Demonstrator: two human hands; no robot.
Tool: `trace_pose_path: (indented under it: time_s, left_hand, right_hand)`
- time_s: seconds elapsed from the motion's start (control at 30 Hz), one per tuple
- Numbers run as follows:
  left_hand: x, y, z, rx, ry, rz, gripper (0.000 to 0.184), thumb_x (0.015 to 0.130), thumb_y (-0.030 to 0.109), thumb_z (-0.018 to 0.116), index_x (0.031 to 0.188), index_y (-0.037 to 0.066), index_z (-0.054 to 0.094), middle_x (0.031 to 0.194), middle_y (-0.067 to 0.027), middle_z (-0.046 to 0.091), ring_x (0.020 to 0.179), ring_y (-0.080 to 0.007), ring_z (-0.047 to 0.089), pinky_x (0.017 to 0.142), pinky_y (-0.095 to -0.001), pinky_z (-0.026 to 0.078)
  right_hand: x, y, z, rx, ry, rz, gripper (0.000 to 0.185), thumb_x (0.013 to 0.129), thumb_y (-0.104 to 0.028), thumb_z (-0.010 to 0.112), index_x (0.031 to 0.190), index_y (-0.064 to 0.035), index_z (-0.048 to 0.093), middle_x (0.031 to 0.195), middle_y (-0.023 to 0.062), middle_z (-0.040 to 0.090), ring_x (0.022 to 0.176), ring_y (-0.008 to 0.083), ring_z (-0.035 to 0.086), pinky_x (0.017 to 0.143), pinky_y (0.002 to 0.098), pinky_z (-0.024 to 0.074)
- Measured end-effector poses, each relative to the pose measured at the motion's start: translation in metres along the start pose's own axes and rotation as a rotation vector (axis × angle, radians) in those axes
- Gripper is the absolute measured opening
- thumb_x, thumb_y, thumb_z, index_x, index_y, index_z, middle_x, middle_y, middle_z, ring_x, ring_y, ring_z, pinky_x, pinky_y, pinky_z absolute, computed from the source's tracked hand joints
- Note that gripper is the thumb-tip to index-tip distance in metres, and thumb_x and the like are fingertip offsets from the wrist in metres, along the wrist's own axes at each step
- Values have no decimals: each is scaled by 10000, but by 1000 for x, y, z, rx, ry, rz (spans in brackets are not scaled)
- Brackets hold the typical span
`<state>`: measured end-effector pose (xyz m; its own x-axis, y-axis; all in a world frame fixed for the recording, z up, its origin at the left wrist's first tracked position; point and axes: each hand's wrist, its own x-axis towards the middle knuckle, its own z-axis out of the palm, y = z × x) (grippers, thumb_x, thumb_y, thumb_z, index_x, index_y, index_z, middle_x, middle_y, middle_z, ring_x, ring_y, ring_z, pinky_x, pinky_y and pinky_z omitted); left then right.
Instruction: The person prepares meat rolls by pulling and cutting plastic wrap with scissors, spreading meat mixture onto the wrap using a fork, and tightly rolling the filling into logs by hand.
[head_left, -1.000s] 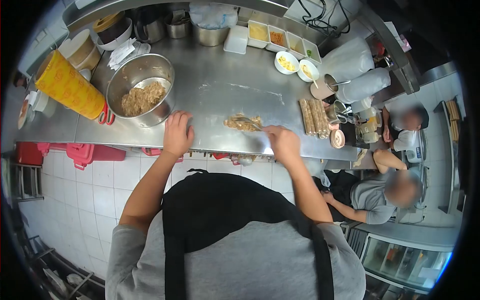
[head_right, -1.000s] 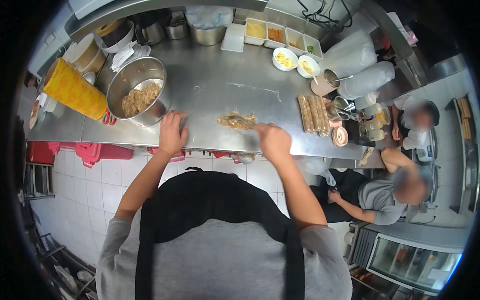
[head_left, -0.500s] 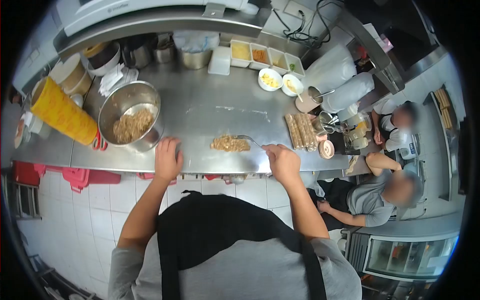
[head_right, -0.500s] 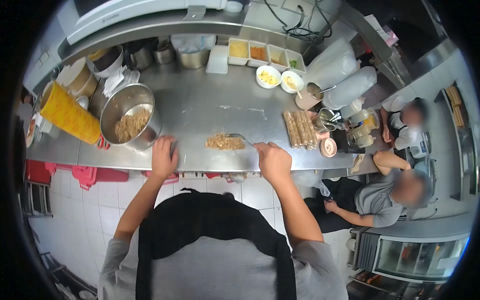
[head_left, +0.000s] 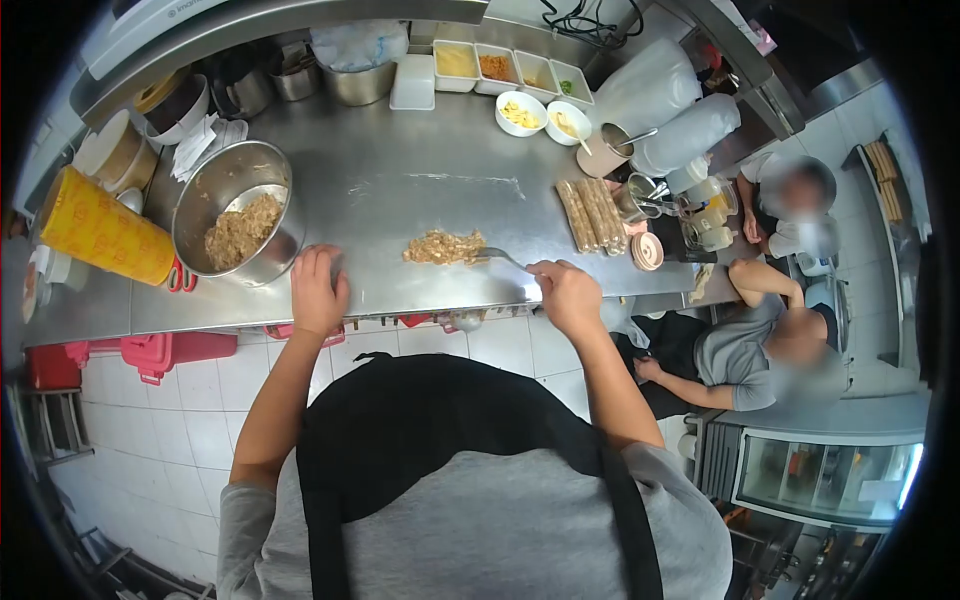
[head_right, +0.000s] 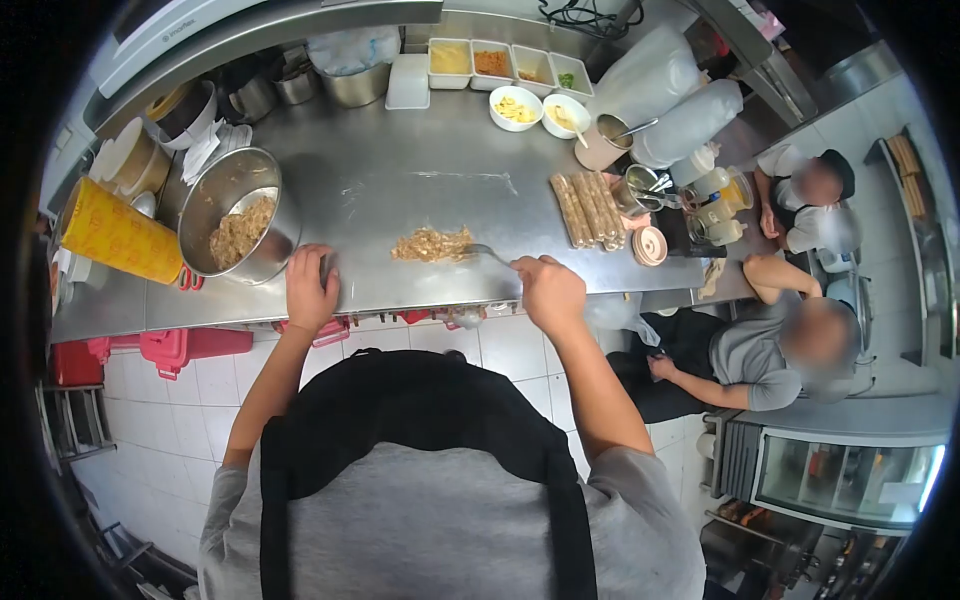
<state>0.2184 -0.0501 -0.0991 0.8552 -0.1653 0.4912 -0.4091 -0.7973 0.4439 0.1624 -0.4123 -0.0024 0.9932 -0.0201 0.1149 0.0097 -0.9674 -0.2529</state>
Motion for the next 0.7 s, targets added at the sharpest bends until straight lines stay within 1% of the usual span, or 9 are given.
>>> trace_pose_path:
  time_s: [0.07,0.1,0.2,0.3,0.4,0.5,0.6,0.63,0.7]
  left_hand:
    - [0,0,-2,-2,-5,2,347,744,74,622,1084,45,556,1135,-144,557,1133,-349,487,959,-452,378]
    - [0,-1,-2,-3,-5,6,349,744,74,622,1086,46,558,1134,-146,559,1131,-349,489,962,-452,377]
    - [0,-1,1,-16,-3,12,354,744,71,623,1092,47,561,1134,-151,563,1128,-352,494,971,-451,375]
    - [0,-1,0,-9,-14,-5,365,744,62,621,1102,38,557,1144,-160,562,1127,-360,496,983,-453,369]
    - [0,0,0,-2,-22,-6,366,745,57,619,1105,33,552,1141,-167,560,1124,-366,495,978,-459,370]
    - [2,1,-1,-2,-41,10,377,747,63,621,1114,28,543,1141,-170,557,1119,-371,490,979,-462,363]
    - [0,-2,0,6,-46,24,381,750,72,620,1119,25,537,1140,-168,556,1122,-369,486,982,-462,357]
    - [0,-2,-1,6,-46,28,380,751,73,620,1118,25,537,1139,-167,556,1122,-368,485,981,-463,357]
    - [0,-2,2,11,-19,39,374,751,73,617,1113,23,537,1133,-167,557,1125,-368,482,980,-463,357]
  right_hand:
    - [-2,0,-11,-4,16,54,173,830,-138,631,959,-199,729,794,71,660,722,297,641,632,400,500]
    - [-3,-1,-14,19,37,34,165,840,-142,593,940,-174,720,811,93,663,702,312,645,617,415,508]
    - [-6,-14,-2,91,74,-76,177,849,-149,580,957,-182,717,816,101,662,709,315,644,618,421,506]
    - [-6,-19,15,74,19,-3,179,852,-150,573,959,-187,712,836,105,666,734,321,646,629,422,510]
    - [-8,-9,-4,67,-6,81,173,853,-157,569,947,-191,709,849,107,668,753,326,647,640,426,512]
    - [-13,-4,-11,138,-10,59,170,851,-162,567,944,-189,707,858,108,670,765,329,649,656,433,515]
    - [-14,3,2,50,-48,64,178,849,-163,562,948,-191,708,850,112,671,764,330,652,664,449,514]
    - [-15,3,-1,54,-49,117,184,849,-159,557,955,-191,704,837,119,671,765,333,655,670,455,516]
    - [-19,-6,-7,80,-12,132,191,852,-158,550,967,-195,698,832,126,669,763,339,654,667,455,517]
